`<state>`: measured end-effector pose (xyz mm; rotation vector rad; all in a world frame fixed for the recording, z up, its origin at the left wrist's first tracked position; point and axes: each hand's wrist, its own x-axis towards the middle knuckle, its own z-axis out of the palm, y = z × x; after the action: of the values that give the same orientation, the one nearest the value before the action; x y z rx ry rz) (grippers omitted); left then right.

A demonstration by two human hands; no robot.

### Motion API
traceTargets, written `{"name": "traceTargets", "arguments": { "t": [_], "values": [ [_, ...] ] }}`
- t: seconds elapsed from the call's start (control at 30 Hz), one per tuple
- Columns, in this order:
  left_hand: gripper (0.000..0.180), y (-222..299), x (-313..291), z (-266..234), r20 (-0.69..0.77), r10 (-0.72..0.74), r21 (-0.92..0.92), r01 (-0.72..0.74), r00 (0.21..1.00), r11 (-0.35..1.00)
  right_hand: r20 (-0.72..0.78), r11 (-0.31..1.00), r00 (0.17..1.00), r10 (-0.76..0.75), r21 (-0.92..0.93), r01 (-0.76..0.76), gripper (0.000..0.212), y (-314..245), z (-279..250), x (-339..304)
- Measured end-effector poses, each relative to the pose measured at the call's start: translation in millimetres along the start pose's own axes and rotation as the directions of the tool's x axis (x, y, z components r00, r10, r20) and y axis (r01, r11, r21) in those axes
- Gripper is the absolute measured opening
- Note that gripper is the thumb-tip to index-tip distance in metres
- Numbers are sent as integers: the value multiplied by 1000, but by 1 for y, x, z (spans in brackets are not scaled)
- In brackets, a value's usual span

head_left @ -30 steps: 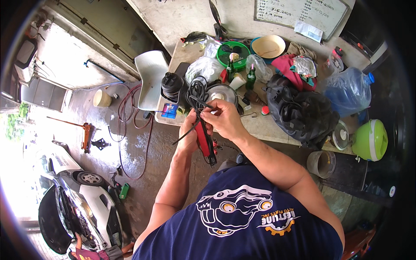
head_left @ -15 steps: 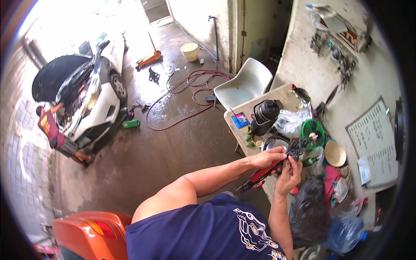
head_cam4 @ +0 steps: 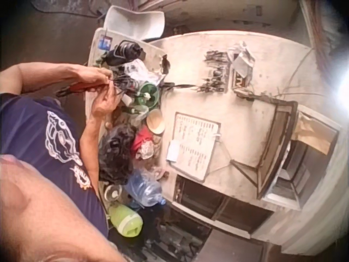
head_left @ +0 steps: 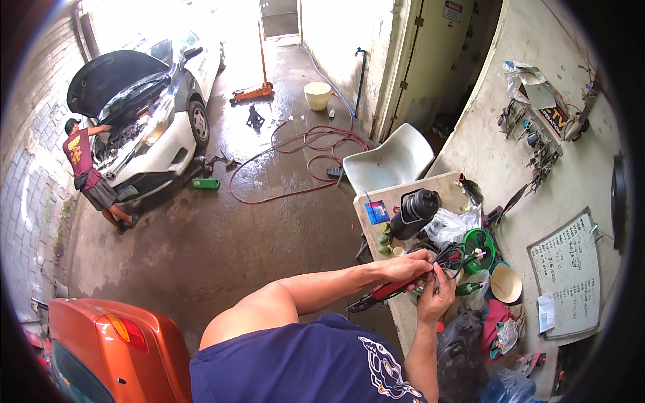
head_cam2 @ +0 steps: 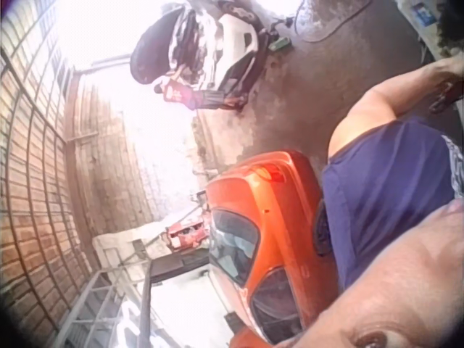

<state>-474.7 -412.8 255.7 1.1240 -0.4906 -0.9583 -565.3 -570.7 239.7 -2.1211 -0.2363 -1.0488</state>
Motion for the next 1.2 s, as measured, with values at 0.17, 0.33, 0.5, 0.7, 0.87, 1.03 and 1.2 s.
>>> {"name": "traceTargets", "arguments": {
  "t": [0.17,0.33,0.5,0.7,0.87,1.03,1.2],
  "values": [
    [25,-2,5,13,-58,-15,12,16,998,1000,-20,951,955,295,106,-291,19,9,-9,-17],
    [28,-13,19,2,-9,31,148,-30,999,989,66,885,900,432,164,-437,10,19,-17,-17],
    [29,-11,26,3,0,-15,209,14,1000,978,135,868,897,421,225,-442,6,39,-25,-22],
    [31,-18,35,4,-7,-3,231,4,1000,973,195,766,842,502,351,-538,7,46,-28,-27],
    [29,-25,37,0,-5,-117,178,116,993,977,198,675,811,551,465,-573,8,56,-19,-40],
    [26,-33,37,-4,6,-169,62,168,986,984,233,627,805,545,524,-576,8,61,-14,-43],
    [25,-31,36,-5,22,-175,32,174,984,984,264,592,798,541,555,-585,8,61,-15,-40]
  ]
}}
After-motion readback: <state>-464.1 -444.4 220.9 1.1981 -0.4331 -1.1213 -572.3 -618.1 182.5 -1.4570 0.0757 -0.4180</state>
